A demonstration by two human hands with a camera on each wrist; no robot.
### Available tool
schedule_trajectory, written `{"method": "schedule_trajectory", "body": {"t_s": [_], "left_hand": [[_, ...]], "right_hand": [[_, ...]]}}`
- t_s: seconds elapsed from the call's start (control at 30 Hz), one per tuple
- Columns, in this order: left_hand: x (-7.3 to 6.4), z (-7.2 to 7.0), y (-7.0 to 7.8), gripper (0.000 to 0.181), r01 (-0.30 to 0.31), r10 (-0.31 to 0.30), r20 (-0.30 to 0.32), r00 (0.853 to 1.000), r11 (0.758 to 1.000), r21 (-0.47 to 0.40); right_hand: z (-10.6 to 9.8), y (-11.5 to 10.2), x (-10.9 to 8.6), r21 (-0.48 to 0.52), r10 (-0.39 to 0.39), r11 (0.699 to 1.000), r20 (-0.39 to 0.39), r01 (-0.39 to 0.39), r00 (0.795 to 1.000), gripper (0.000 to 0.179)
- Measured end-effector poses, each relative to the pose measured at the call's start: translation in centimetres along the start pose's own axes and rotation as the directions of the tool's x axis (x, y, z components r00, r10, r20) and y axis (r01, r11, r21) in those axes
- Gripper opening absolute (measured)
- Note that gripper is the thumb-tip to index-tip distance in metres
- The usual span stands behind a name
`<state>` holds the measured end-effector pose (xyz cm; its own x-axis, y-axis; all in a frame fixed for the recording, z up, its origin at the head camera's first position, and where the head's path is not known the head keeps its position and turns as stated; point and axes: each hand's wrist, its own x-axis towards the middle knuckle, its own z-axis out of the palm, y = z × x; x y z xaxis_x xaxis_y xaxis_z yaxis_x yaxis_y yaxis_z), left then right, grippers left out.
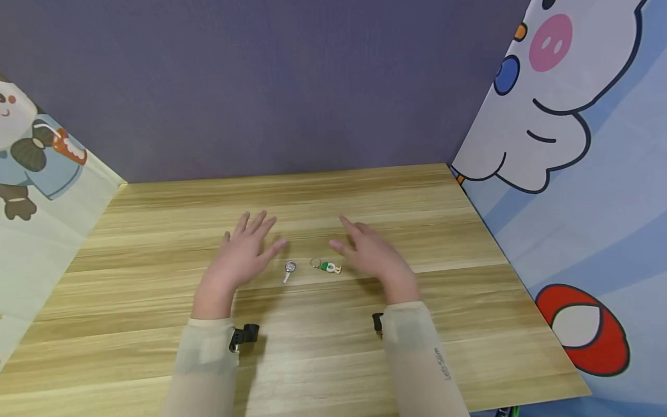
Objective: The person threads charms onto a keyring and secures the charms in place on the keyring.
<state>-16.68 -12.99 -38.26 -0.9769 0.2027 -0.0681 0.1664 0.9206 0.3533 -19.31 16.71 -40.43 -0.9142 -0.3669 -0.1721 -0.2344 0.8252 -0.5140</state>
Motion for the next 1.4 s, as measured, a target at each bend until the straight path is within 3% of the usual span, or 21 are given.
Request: {"method": "schedule_trajectory", "body": {"t_s": [0.17,0.33,0.5,0.63,0.93,1.13,1.4], "left_hand": [[0.4,1.1,-0.6,0.070,-0.046,0.047,0.025,0.999,0.999,-0.004],[0.7,2.2,-1.2,0.061,-0.067,0.075,0.074,0.994,0.992,-0.108],[1.3,3.0,-1.9,0.040,-0.123,0.158,0.132,0.978,0.963,-0.239],[1.9,3.2,-2.4,0.026,-0.139,0.196,0.180,0.964,0.948,-0.286],[2.7,3.5,-3.3,0.032,-0.112,0.211,0.261,0.942,0.931,-0.346],[3.1,3.9,-3.2,0.028,-0.119,0.236,0.271,0.933,0.915,-0.386],[3.3,4.1,-2.8,0.022,-0.135,0.252,0.273,0.928,0.914,-0.383]], "right_hand": [[1.2,-0.9,1.1,-0.007,-0.076,0.997,0.016,0.077,0.997,0.072],[2.3,-1.9,2.2,0.054,-0.094,0.994,0.077,0.090,0.993,0.069],[3.0,-2.7,3.5,0.158,-0.117,0.983,0.156,0.093,0.981,0.064],[3.4,-2.8,4.6,0.173,-0.139,0.979,0.194,0.106,0.971,0.057],[3.0,-3.1,5.8,0.141,-0.175,0.980,0.238,0.144,0.955,0.039],[2.6,-3.0,5.7,0.093,-0.187,0.981,0.259,0.168,0.948,0.028],[2.3,-2.7,5.9,0.069,-0.192,0.981,0.304,0.180,0.933,0.018]]}}
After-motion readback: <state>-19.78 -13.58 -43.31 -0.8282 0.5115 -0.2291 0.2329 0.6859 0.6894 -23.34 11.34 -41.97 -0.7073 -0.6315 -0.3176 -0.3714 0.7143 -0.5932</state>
